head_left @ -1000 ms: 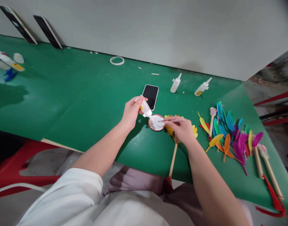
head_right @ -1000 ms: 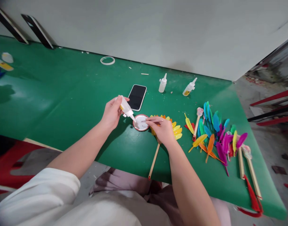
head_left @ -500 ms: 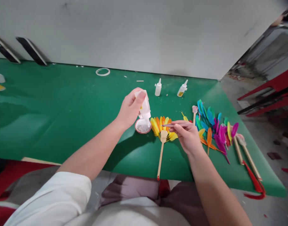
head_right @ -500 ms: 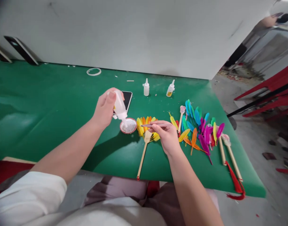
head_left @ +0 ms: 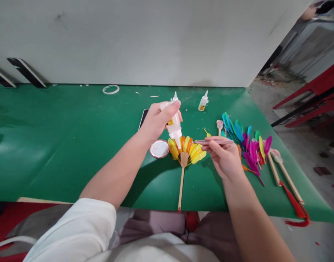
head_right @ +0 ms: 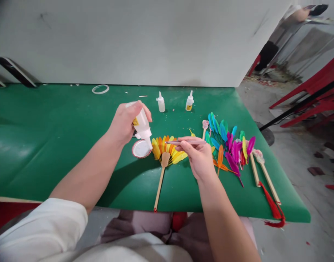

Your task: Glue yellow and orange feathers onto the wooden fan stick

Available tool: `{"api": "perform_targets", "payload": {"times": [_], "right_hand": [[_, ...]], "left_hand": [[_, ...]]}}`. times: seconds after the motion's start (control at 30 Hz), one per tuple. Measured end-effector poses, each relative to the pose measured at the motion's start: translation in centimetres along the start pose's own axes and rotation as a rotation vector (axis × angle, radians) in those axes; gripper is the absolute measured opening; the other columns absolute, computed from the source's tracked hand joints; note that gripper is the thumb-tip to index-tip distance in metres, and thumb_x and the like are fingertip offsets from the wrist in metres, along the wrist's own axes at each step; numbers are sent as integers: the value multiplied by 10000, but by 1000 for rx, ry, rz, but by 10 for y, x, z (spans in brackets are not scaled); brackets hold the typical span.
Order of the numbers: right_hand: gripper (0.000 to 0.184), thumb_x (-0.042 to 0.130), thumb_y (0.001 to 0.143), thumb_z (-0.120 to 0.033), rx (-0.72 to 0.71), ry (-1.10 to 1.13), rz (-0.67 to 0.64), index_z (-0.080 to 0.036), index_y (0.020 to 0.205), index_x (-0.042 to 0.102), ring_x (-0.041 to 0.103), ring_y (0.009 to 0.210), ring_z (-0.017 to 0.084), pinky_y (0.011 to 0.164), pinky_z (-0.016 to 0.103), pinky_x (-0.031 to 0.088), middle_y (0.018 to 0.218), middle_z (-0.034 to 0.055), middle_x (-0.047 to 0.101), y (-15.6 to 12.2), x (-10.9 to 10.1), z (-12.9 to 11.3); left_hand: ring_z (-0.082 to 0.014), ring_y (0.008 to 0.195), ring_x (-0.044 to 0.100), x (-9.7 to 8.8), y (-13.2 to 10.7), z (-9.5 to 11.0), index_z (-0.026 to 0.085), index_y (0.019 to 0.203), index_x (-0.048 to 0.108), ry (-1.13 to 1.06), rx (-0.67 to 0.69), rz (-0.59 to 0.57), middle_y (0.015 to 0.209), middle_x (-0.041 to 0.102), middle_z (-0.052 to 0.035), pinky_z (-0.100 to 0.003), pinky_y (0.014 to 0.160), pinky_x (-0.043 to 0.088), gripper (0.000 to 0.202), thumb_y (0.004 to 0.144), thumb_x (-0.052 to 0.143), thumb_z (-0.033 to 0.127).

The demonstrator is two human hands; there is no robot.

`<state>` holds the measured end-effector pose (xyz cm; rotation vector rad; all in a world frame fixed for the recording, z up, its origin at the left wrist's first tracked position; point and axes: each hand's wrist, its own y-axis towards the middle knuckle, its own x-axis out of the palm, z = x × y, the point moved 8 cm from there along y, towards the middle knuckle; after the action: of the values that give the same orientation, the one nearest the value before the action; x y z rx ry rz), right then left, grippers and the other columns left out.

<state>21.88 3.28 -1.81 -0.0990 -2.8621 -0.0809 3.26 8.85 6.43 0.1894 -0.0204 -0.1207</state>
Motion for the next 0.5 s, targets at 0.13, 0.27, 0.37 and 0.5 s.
{"api": "perform_targets", "payload": {"times": [0.13,0.27,0.37,0.5], "right_hand": [[144,742,657,-314,31,20,-25,-198,734,705,658,592,148,608,299,565,740,35,703,-2,7,4],[131,745,659,-292,32,40,-31,-193,738,711,656,592,137,595,272,558,751,39,706,-2,7,4],[128,743,664,-285,19,44,-24,-188,743,713,659,603,134,598,263,556,758,43,709,-1,5,3],[127,750,660,-281,33,64,-35,-187,739,716,664,602,133,596,247,557,735,41,711,-1,7,4]], "left_hand": [[-52,370,394,2,-1,-3,140,516,551,23,-17,-31,432,426,18,-192,374,266,458,742,604,534],[-38,358,354,6,-2,-2,137,508,557,111,47,-110,429,445,16,-195,361,233,509,727,577,597],[-30,360,341,6,-3,-3,138,517,546,135,48,-134,436,451,24,-193,356,221,504,708,592,602],[-32,379,356,7,-4,-3,143,527,530,147,48,-152,452,460,28,-191,361,228,480,702,615,581]]}}
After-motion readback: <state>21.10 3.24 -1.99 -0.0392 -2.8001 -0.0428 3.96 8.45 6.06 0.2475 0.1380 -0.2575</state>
